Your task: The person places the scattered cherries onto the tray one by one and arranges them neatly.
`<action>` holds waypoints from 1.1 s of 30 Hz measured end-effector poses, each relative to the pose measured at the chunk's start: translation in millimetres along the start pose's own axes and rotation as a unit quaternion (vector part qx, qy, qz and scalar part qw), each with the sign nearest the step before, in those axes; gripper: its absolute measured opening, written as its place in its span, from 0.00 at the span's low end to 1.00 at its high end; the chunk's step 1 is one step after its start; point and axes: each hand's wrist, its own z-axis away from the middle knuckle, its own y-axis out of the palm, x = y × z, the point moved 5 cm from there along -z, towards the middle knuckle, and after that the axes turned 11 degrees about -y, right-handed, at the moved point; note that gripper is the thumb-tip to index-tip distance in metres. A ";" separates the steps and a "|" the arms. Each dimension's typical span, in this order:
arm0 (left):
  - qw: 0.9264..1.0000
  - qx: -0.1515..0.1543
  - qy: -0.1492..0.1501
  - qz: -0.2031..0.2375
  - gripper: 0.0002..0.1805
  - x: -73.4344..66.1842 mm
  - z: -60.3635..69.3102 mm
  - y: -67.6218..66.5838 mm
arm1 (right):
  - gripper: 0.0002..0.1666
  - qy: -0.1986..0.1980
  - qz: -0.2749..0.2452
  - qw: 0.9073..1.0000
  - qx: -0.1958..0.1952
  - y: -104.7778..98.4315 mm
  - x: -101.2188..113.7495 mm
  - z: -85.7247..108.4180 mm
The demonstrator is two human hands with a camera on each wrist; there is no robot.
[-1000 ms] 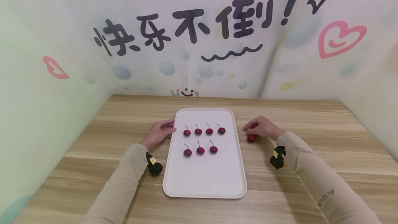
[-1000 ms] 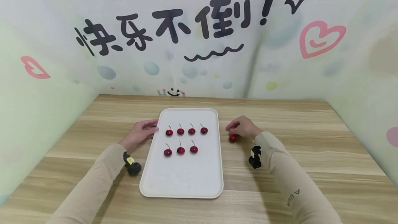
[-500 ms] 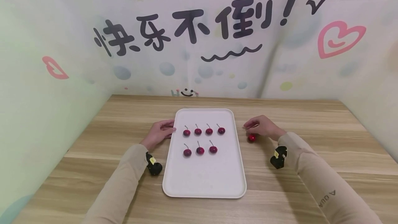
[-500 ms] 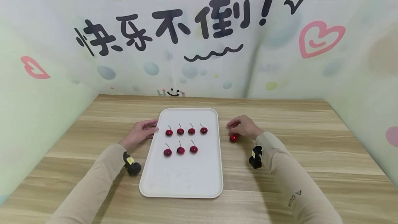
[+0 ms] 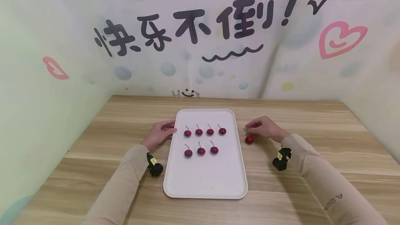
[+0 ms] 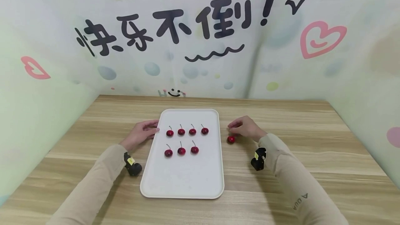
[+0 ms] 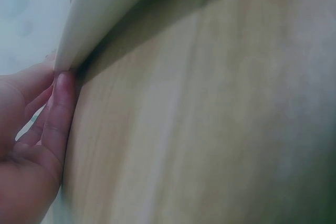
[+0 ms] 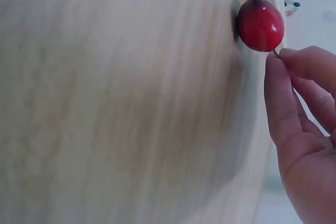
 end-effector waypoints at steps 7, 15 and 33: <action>1.000 0.000 0.004 0.000 0.26 1.1 -1.4 -0.7 | 0.15 0.020 -0.036 0.999 0.003 0.6 0.1 3.2; 1.000 -0.001 -0.003 0.000 0.26 -0.2 -0.4 -0.4 | 0.15 0.020 -0.040 0.999 0.003 1.0 6.0 9.2; 1.000 -0.002 0.004 -0.005 0.27 -1.7 1.3 -0.4 | 0.17 -0.027 -0.042 0.999 0.004 2.6 13.1 15.5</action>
